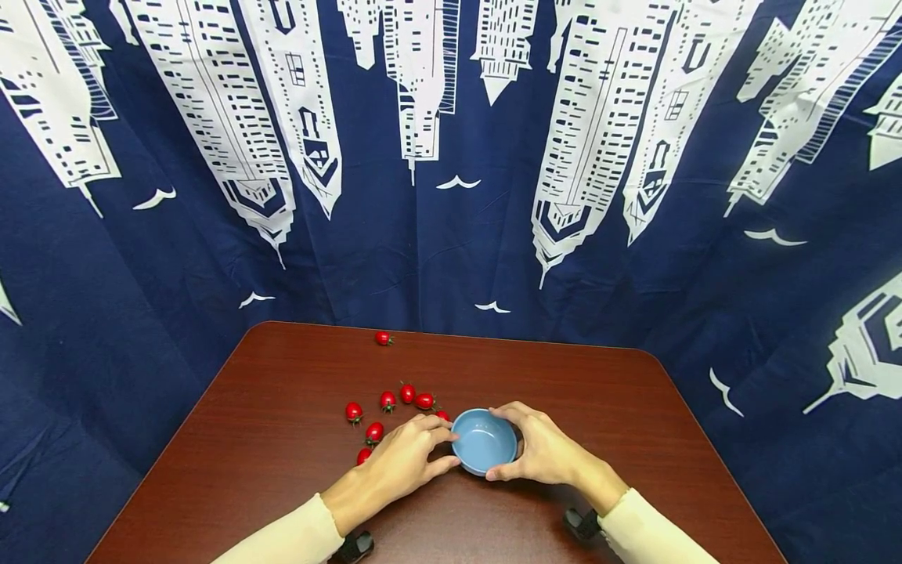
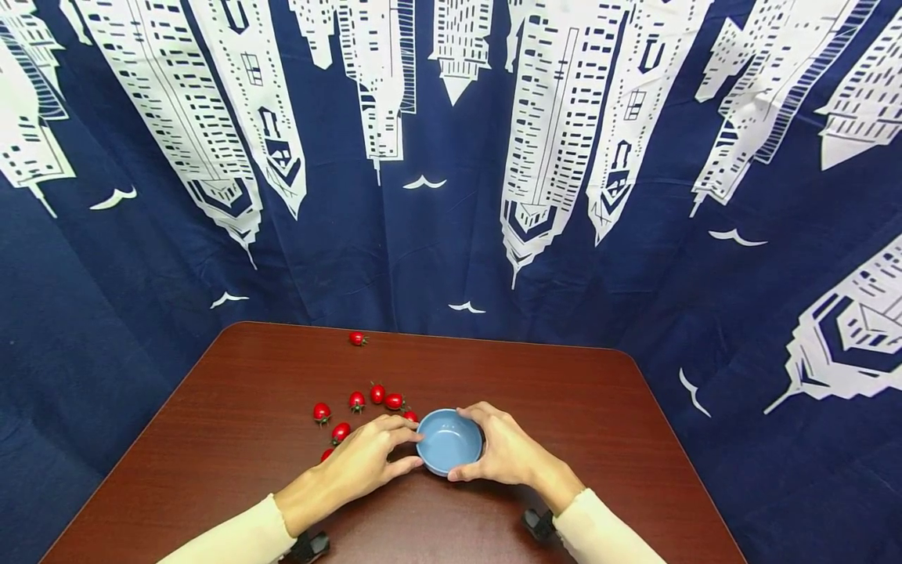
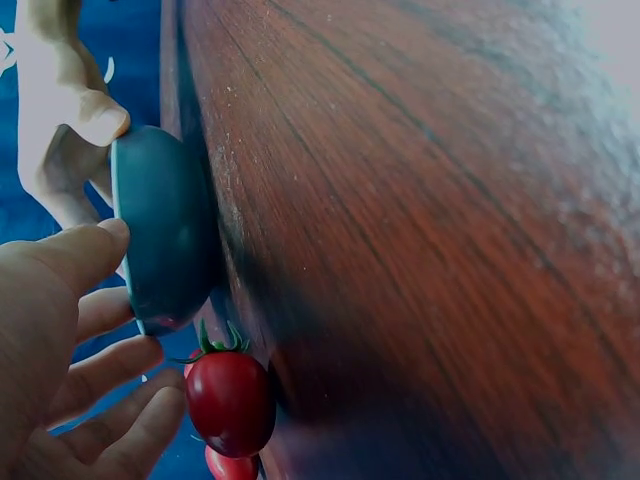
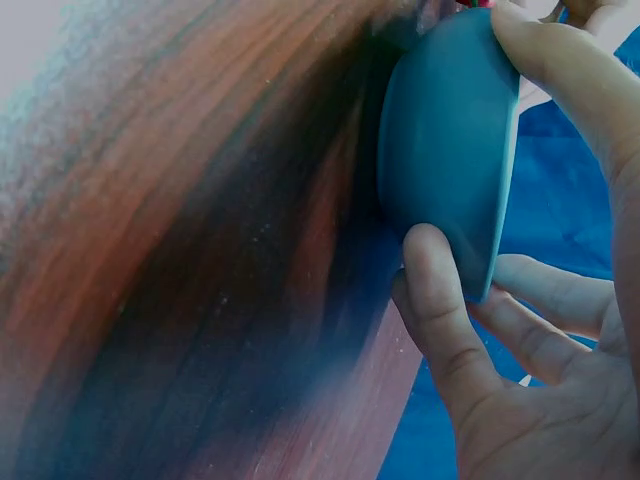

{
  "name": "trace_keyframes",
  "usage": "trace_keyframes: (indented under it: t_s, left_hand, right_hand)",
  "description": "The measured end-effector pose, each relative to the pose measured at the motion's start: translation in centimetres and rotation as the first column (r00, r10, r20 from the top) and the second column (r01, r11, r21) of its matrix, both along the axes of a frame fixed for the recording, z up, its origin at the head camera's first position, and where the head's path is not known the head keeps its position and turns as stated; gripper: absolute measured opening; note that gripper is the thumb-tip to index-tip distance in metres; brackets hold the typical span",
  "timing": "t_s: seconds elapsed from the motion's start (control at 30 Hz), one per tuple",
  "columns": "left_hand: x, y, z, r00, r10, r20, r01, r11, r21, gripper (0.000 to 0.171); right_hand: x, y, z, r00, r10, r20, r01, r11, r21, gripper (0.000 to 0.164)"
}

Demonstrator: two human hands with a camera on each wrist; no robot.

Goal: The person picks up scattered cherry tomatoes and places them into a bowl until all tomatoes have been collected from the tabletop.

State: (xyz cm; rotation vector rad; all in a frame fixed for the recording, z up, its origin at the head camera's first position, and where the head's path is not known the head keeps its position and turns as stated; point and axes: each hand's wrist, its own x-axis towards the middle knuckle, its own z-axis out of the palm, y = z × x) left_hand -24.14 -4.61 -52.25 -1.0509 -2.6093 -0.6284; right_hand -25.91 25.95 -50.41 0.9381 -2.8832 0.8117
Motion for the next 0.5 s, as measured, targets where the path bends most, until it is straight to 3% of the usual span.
trace_keyframes:
  t_s: [0.5]
  left_hand:
    - [0.3, -0.2, 0.17, 1.0, 0.003, -0.006, -0.003, 1.0, 0.018, 0.037]
  right_hand:
    - [0.35, -0.05, -0.2, 1.0, -0.018, 0.004, 0.018, 1.0, -0.022, 0.105]
